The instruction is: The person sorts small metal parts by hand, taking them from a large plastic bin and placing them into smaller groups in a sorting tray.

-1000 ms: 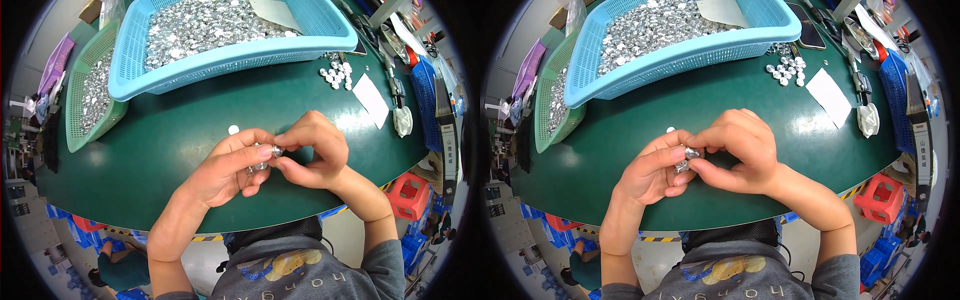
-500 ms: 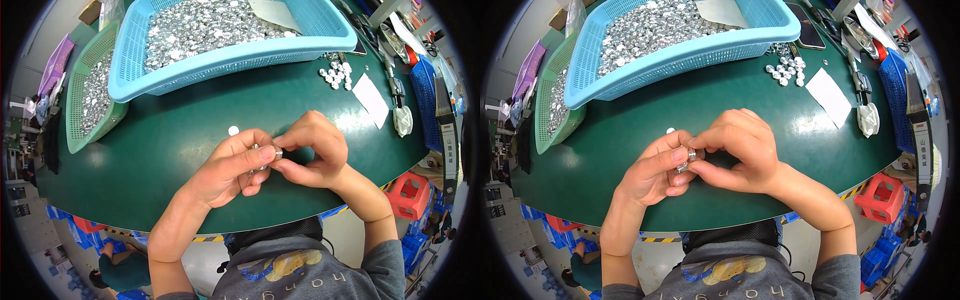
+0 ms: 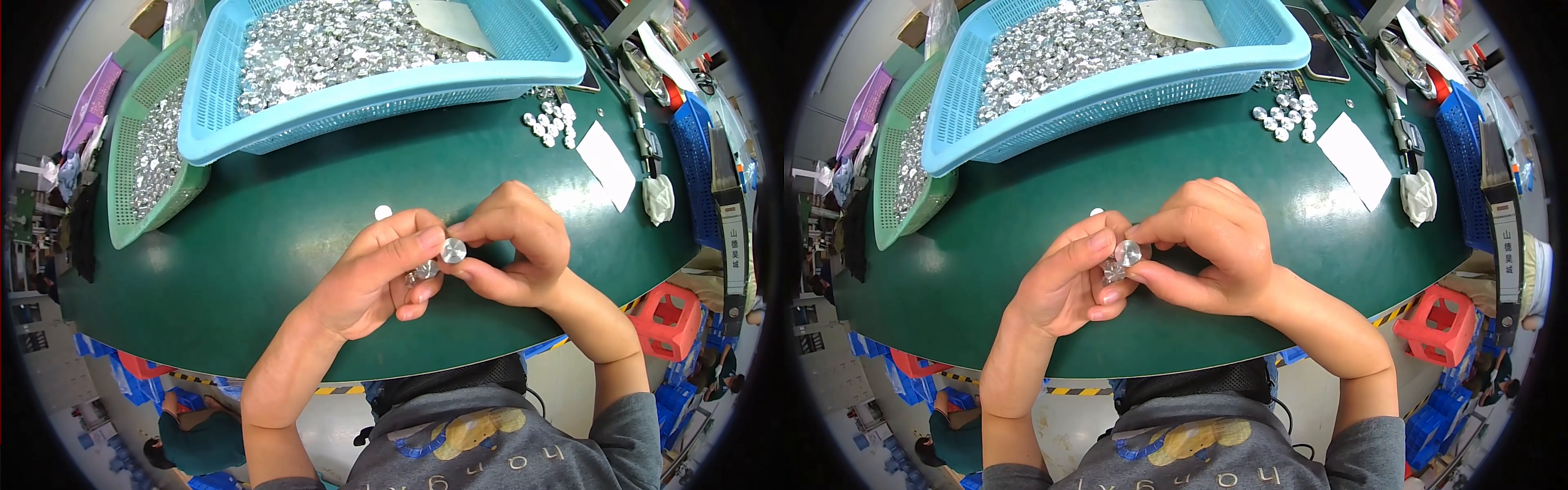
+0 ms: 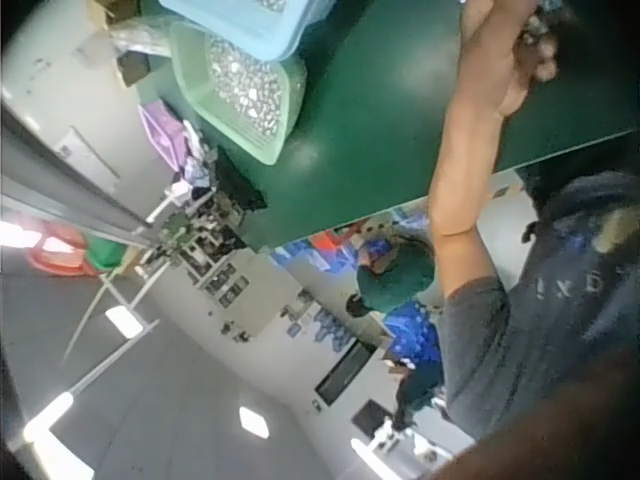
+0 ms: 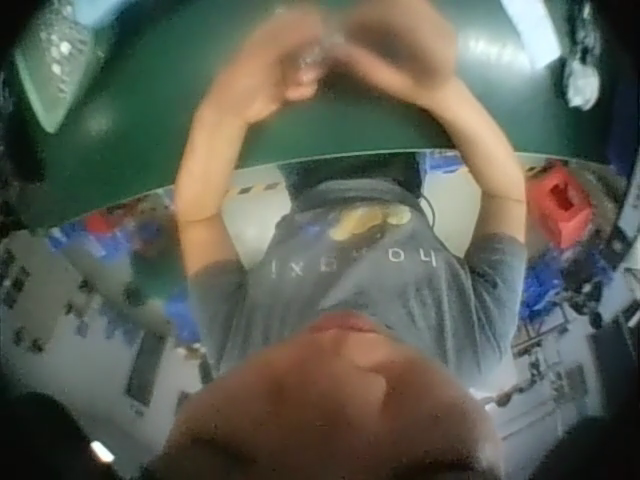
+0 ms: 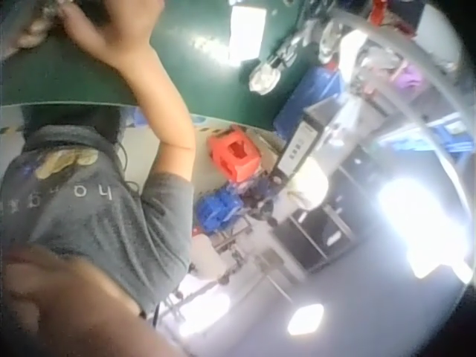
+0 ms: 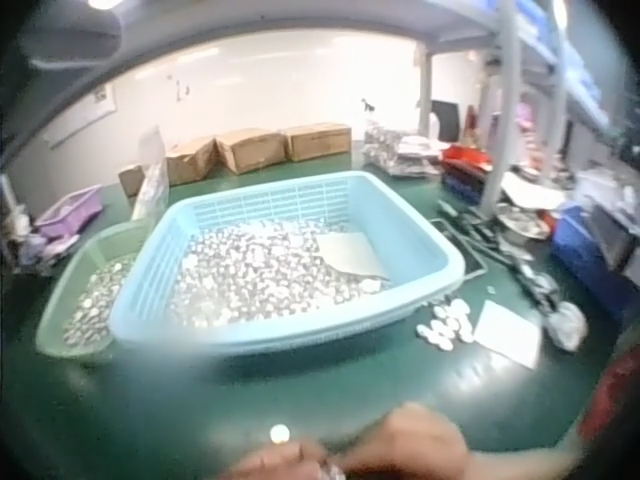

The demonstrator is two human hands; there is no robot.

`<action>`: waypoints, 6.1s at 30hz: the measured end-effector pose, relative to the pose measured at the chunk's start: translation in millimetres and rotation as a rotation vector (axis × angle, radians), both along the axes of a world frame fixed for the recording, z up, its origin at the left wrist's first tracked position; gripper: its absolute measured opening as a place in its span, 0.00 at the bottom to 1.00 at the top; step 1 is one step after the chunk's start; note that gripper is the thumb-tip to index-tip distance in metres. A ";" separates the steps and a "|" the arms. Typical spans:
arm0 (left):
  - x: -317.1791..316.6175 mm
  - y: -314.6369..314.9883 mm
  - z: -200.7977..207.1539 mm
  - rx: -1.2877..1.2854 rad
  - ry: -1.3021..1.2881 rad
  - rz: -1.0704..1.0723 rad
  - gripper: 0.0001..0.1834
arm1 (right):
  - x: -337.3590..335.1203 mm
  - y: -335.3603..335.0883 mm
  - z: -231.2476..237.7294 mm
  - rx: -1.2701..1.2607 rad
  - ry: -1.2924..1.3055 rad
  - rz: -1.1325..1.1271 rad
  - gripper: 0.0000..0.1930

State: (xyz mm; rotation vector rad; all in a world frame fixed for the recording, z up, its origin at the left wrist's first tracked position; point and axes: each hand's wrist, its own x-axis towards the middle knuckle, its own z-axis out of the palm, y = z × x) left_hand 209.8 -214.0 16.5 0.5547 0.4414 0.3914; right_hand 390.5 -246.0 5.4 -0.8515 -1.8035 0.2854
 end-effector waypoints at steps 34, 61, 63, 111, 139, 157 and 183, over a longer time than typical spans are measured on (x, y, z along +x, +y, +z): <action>-3.1 5.5 1.0 -0.069 0.043 0.014 0.14 | -5.0 -0.5 3.2 -0.126 0.065 -0.022 0.13; -3.4 5.1 -2.0 -0.111 -0.019 -0.008 0.10 | -3.8 0.1 0.7 -0.100 0.096 0.015 0.11; -4.0 5.2 -1.8 -0.104 -0.025 -0.009 0.10 | -4.3 0.3 0.8 -0.092 0.093 0.021 0.10; -12.1 20.3 -3.1 -0.013 0.067 0.365 0.07 | -23.5 0.4 -9.5 -0.149 -0.241 -0.011 0.11; -3.2 5.4 3.9 -0.022 0.043 -0.024 0.11 | -7.3 2.1 -0.3 0.078 0.010 -0.099 0.13; -4.1 4.0 2.2 -0.002 0.054 0.034 0.11 | -8.4 3.1 -4.1 0.059 -0.017 -0.041 0.13; -5.0 14.6 -3.6 0.030 0.195 0.314 0.09 | -6.8 4.0 -5.7 -0.414 -0.169 0.040 0.11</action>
